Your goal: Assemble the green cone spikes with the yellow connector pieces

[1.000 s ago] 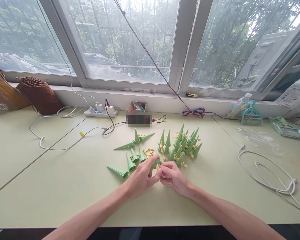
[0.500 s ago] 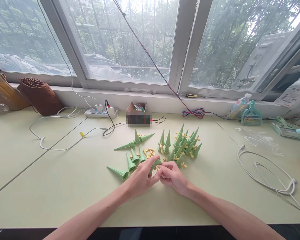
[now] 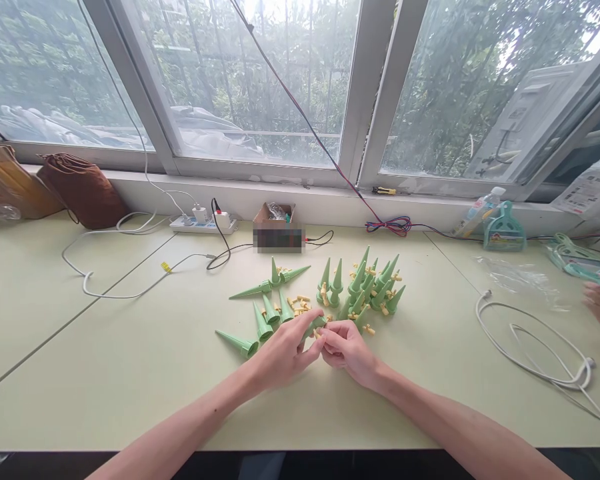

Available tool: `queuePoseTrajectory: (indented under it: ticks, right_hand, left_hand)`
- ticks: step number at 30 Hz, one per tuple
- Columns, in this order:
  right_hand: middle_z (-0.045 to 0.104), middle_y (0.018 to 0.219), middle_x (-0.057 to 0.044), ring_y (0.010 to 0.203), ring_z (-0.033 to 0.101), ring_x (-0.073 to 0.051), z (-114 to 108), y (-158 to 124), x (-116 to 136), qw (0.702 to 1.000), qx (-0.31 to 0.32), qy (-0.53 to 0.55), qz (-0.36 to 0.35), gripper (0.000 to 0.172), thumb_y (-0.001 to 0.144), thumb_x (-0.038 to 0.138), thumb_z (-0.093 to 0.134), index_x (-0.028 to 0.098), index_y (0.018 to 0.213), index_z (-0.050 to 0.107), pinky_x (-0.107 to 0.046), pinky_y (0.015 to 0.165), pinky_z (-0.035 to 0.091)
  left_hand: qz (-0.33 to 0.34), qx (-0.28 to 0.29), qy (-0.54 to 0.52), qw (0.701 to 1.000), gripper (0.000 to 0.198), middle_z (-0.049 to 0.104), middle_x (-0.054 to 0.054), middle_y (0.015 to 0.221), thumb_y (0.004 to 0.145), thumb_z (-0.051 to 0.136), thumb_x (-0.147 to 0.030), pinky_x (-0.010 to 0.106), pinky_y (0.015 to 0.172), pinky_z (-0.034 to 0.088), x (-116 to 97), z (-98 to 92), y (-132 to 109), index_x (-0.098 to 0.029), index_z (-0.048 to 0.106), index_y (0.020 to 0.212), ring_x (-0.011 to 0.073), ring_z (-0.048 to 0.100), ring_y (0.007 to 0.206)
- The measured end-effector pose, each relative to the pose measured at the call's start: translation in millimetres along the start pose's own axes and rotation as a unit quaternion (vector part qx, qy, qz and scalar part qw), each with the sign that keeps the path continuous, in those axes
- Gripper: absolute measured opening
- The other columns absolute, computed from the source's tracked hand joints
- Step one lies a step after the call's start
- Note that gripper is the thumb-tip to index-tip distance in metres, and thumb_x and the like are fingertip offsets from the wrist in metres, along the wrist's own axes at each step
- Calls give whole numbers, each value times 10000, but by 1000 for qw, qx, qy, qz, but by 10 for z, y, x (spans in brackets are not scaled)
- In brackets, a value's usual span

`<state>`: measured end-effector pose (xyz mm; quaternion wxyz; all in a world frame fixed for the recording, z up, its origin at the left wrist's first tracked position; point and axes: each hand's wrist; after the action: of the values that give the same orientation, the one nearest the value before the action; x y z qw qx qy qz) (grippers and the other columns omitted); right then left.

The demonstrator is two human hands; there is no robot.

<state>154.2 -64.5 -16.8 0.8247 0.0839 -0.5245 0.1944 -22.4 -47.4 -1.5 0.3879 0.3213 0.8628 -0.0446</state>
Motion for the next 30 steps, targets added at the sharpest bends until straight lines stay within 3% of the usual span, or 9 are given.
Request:
queuePoseTrajectory:
  ticks: [10, 18, 25, 30]
  right_hand:
    - [245, 514, 95, 441, 213, -41, -1, 8, 39, 1000, 9, 24, 6, 498, 819, 463, 721, 182, 571, 393, -251, 455, 87]
    - [270, 516, 94, 429, 240, -43, 6, -7, 34, 997, 45, 49, 25, 472, 832, 493, 705, 174, 601, 445, -251, 460, 107]
    - [282, 509, 96, 437, 275, -53, -6, 0, -2, 988, 92, 114, 39, 379, 849, 440, 716, 160, 670, 534, -246, 465, 163]
    - [350, 535, 81, 454, 304, -56, -6, 17, -16, 979, 120, 156, 53, 344, 853, 408, 727, 165, 711, 529, -242, 481, 199]
  left_hand:
    - [10, -25, 19, 999, 382, 510, -38, 708, 947, 460, -317, 229, 567, 433, 3, 10, 6, -214, 430, 1313, 108, 449, 535]
    - [31, -42, 1, 999, 368, 557, -23, 742, 953, 461, -334, 228, 577, 428, 20, 20, -8, -193, 441, 1292, 102, 497, 555]
    - [45, -63, 7, 997, 306, 499, -60, 678, 955, 474, -317, 220, 567, 426, 116, 72, -20, -205, 398, 1230, 106, 494, 574]
    - [58, -80, -40, 994, 286, 594, -21, 781, 954, 489, -310, 274, 655, 505, 160, 109, -20, -223, 336, 1179, 140, 607, 705]
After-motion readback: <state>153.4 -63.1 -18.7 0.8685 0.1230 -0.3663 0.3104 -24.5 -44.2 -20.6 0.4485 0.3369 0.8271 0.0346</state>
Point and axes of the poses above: each hand's wrist, its own y-axis towards the middle knuckle, its own z-axis out of the palm, x = y × z
